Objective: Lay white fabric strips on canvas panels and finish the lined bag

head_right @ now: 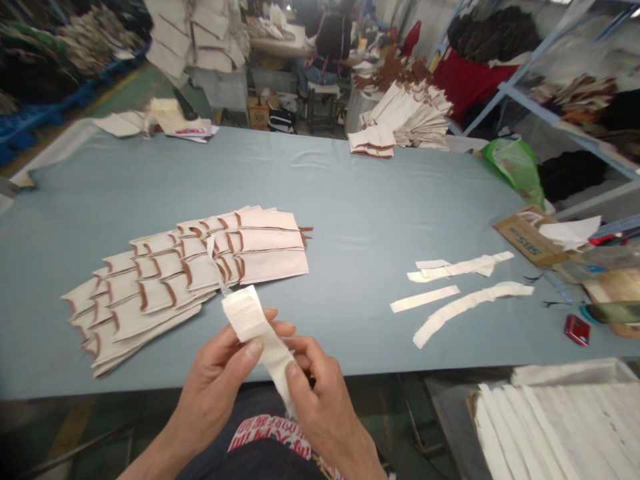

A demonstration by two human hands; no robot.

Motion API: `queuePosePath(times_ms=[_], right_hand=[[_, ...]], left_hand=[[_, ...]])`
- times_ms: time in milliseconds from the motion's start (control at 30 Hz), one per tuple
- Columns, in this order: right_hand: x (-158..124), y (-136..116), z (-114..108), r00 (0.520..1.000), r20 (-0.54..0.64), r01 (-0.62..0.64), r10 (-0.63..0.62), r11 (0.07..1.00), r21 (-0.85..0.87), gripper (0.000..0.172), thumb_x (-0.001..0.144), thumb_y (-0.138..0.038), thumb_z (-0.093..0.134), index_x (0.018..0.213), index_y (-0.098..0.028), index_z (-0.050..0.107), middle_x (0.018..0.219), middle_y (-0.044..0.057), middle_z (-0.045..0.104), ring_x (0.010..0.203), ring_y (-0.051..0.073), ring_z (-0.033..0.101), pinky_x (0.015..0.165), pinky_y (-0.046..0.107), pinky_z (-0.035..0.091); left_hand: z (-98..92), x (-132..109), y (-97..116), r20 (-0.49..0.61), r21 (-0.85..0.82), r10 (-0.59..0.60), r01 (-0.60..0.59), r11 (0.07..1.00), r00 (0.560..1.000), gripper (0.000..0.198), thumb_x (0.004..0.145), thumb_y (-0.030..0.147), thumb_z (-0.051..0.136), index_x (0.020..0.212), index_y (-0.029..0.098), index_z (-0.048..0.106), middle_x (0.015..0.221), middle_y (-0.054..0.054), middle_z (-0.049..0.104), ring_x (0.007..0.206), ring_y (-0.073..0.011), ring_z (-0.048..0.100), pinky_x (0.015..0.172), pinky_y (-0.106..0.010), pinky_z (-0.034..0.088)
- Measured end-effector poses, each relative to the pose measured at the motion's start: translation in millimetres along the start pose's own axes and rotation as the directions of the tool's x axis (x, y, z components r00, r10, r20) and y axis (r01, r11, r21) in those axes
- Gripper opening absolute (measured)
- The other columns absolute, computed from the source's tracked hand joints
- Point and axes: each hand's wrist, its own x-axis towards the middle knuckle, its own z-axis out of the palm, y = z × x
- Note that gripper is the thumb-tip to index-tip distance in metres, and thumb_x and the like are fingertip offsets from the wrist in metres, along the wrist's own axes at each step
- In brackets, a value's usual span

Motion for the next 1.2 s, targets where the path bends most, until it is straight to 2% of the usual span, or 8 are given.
queuePosePath(times_ms=[67,200,367,567,667,867,1033,1200], right_hand=[[2.1,0.4,1.7,1.000,0.014,-0.021,0.021,1.000,-0.004,0.026,0.103,-0.033,0.051,0.110,-0.017,0.070,0.079,0.003,0.072,0.071,0.017,0.064,0.069,0.026,0.052],[5.5,-6.1,6.7,1.000,0.008,0.016,-0.016,1.000,0.015,0.025,0.101,-0.030,0.053,0.114,-0.018,0.072,0.089,0.005,0.076,0.082,0.020,0.070,0.080,0.030,0.057],[12.6,-13.1,-3.7,0.995,-0.029,0.081,-0.090,0.969,-0.235,0.024,0.102,-0.028,0.049,0.091,-0.020,0.069,0.069,0.000,0.068,0.060,0.016,0.060,0.057,0.025,0.046],[32.4,-29.1,-40.6,0.905,0.034,0.350,-0.425,0.696,-0.627,0.016,0.097,-0.019,0.052,0.093,-0.020,0.067,0.073,0.001,0.070,0.061,0.015,0.060,0.063,0.027,0.044],[40.2,-50.3,-56.2,0.872,0.186,0.450,-0.452,0.594,-0.667,0.020,0.097,-0.017,0.048,0.084,-0.021,0.063,0.071,0.001,0.065,0.062,0.016,0.058,0.063,0.028,0.041],[53.1,-95.6,-72.0,0.885,0.426,0.420,-0.191,0.722,-0.549,0.028,0.098,-0.024,0.039,0.071,-0.023,0.047,0.063,-0.004,0.049,0.056,0.013,0.045,0.058,0.027,0.033],[69.0,-112.2,-76.2,0.857,0.503,0.373,-0.106,0.802,-0.466,0.026,0.093,-0.027,0.038,0.067,-0.024,0.040,0.060,-0.005,0.040,0.055,0.013,0.040,0.056,0.027,0.030],[80.2,-108.5,-80.5,0.855,0.509,0.342,-0.098,0.845,-0.411,0.023,0.092,-0.028,0.039,0.069,-0.024,0.042,0.062,-0.005,0.040,0.057,0.013,0.040,0.057,0.028,0.031]], left_hand=[[-0.9,-1.1,-1.3,0.004,-0.024,-0.019,0.019,1.000,1.000,0.038,0.098,0.049,0.073,0.125,0.023,0.080,0.115,-0.009,0.085,0.099,-0.0221,0.080,0.092,-0.027,0.063],[-3.9,-1.0,-5.3,-0.002,-0.095,-0.040,0.040,0.995,0.999,0.041,0.096,0.052,0.075,0.122,0.022,0.081,0.111,-0.008,0.085,0.100,-0.0232,0.078,0.094,-0.029,0.061],[-8.5,4.8,-1.4,-0.022,-0.312,-0.054,0.044,0.949,0.998,0.041,0.097,0.056,0.071,0.117,0.023,0.084,0.109,-0.008,0.085,0.111,-0.0280,0.075,0.104,-0.036,0.056],[-9.7,10.0,15.5,0.039,-0.422,-0.230,0.224,0.878,0.972,0.067,0.099,0.071,0.055,0.113,0.013,0.085,0.130,-0.017,0.079,0.126,-0.0316,0.068,0.108,-0.035,0.056],[-16.5,11.5,16.6,0.051,-0.395,-0.259,0.258,0.882,0.965,0.051,0.095,0.062,0.069,0.106,0.016,0.087,0.123,-0.014,0.081,0.117,-0.0298,0.072,0.093,-0.033,0.065],[-45.5,24.6,21.7,0.285,-0.216,-0.277,0.343,0.914,0.918,0.048,0.087,0.061,0.080,0.100,0.015,0.087,0.081,-0.012,0.081,0.066,-0.0204,0.075,0.060,-0.026,0.066],[-54.6,36.0,37.2,0.467,0.113,-0.332,0.317,0.942,0.820,0.055,0.095,0.062,0.069,0.113,0.012,0.083,0.088,-0.017,0.080,0.079,-0.0248,0.077,0.059,-0.025,0.064],[-51.5,35.0,42.5,0.562,0.134,-0.394,0.390,0.911,0.728,0.052,0.089,0.059,0.078,0.114,0.015,0.082,0.109,-0.018,0.083,0.089,-0.0239,0.080,0.074,-0.025,0.063]])
